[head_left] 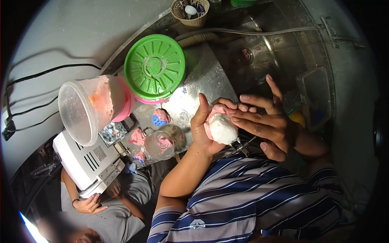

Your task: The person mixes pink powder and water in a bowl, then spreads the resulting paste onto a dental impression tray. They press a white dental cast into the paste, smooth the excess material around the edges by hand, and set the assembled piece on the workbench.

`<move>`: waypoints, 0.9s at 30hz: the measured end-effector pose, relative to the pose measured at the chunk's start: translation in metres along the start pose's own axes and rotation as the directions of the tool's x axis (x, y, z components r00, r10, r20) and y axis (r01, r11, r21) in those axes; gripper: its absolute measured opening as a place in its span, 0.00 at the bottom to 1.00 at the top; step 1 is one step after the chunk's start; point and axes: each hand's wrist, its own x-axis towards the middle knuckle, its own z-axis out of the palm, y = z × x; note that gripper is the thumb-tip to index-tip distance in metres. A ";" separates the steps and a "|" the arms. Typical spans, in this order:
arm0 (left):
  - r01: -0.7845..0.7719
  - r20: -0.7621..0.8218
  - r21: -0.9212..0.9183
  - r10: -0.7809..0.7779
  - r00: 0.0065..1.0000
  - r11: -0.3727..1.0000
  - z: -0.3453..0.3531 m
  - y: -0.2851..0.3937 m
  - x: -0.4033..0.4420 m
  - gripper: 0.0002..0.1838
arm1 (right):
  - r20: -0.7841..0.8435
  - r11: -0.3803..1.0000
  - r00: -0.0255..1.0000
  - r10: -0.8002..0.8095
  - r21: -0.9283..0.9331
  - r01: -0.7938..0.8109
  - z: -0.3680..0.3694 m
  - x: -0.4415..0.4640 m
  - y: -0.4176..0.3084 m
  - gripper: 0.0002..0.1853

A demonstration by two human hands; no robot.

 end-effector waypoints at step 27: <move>0.288 -0.104 -0.072 -0.294 0.950 0.955 -0.015 -0.003 -0.001 0.58 | 0.014 0.943 0.999 0.040 0.331 -0.043 0.003 0.025 0.001 0.35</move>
